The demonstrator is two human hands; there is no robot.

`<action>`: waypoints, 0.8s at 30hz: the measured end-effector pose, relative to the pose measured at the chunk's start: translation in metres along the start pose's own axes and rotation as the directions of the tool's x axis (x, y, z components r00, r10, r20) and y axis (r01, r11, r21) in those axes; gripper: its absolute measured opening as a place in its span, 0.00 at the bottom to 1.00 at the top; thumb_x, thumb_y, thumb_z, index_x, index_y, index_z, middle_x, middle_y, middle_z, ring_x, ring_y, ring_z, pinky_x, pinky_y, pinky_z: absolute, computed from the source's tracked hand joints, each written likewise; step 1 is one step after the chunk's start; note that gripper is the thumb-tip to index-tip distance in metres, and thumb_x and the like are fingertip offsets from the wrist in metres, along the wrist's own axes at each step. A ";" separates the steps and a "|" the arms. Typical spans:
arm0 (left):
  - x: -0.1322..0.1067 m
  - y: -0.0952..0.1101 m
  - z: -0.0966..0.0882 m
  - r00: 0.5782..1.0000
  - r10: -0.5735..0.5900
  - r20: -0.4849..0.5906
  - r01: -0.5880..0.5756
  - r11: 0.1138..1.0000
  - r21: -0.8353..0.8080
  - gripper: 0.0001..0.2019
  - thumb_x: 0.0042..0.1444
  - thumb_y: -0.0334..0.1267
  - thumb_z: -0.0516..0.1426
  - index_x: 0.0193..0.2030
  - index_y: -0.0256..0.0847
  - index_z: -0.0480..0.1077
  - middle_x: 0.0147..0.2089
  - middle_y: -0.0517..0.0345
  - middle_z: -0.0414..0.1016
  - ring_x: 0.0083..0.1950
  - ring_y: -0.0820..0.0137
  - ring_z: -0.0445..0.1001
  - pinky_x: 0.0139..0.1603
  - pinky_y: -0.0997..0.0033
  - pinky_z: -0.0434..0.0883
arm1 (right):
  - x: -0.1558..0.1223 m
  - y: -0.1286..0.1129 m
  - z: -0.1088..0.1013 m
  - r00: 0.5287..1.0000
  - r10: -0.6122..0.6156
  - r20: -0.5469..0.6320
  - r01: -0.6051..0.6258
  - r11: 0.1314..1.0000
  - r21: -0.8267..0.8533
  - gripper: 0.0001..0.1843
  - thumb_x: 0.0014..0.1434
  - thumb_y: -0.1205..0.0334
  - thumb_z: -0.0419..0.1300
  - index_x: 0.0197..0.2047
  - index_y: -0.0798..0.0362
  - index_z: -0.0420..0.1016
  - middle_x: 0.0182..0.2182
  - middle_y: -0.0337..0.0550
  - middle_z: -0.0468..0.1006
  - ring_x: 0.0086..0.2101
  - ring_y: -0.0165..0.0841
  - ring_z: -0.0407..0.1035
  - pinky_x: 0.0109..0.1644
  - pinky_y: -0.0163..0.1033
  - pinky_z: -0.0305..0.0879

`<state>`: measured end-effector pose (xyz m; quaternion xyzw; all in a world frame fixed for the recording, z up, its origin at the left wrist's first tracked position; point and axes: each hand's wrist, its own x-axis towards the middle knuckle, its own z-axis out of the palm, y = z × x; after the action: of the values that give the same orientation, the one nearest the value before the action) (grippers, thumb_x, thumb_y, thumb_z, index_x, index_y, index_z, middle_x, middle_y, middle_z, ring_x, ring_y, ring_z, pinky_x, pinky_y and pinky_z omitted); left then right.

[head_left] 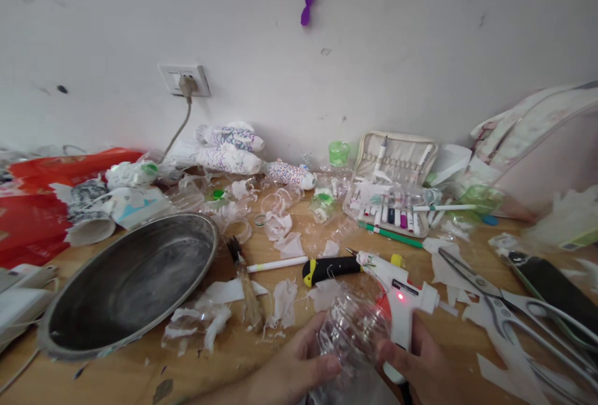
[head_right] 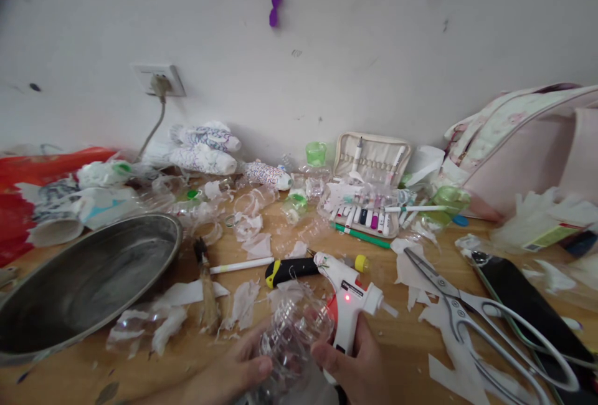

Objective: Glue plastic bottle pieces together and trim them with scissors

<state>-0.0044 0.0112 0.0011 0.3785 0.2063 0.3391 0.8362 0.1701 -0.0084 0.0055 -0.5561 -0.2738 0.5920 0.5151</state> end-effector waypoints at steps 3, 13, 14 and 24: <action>0.000 0.000 0.000 1.000 0.012 -0.001 -0.012 1.000 0.018 0.22 0.48 0.47 0.64 0.52 0.53 0.71 0.48 0.58 0.79 0.52 0.60 0.73 0.56 0.57 0.62 | 0.001 0.001 -0.001 1.000 -0.028 0.000 0.028 0.998 -0.050 0.34 0.27 0.40 0.72 0.35 0.49 0.70 0.25 0.42 0.80 0.26 0.38 0.72 0.30 0.40 0.67; 0.002 0.000 0.001 0.999 0.025 -0.023 -0.023 0.997 0.075 0.23 0.46 0.51 0.64 0.50 0.53 0.72 0.45 0.61 0.79 0.51 0.59 0.73 0.52 0.58 0.64 | -0.001 -0.002 0.000 1.000 0.011 0.002 -0.011 1.000 0.005 0.33 0.26 0.41 0.73 0.34 0.49 0.70 0.23 0.39 0.78 0.25 0.35 0.71 0.30 0.37 0.66; 0.002 -0.001 0.000 0.999 0.036 -0.013 -0.035 0.996 0.076 0.23 0.46 0.51 0.64 0.51 0.53 0.71 0.45 0.61 0.79 0.52 0.59 0.73 0.53 0.58 0.64 | -0.002 -0.002 0.000 1.000 0.023 0.013 -0.023 1.000 0.003 0.33 0.27 0.42 0.73 0.35 0.50 0.71 0.24 0.40 0.78 0.25 0.35 0.70 0.30 0.37 0.66; 0.002 -0.006 -0.002 0.998 0.033 0.060 -0.033 0.999 0.001 0.28 0.46 0.49 0.64 0.56 0.52 0.68 0.49 0.56 0.77 0.54 0.60 0.71 0.55 0.61 0.62 | 0.000 0.000 -0.003 0.998 -0.040 -0.044 0.034 0.992 -0.117 0.29 0.29 0.39 0.70 0.29 0.50 0.69 0.14 0.35 0.70 0.19 0.30 0.63 0.23 0.35 0.58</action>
<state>-0.0024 0.0110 -0.0049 0.3924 0.1752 0.3413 0.8359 0.1723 -0.0096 0.0046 -0.5937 -0.3062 0.5523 0.4988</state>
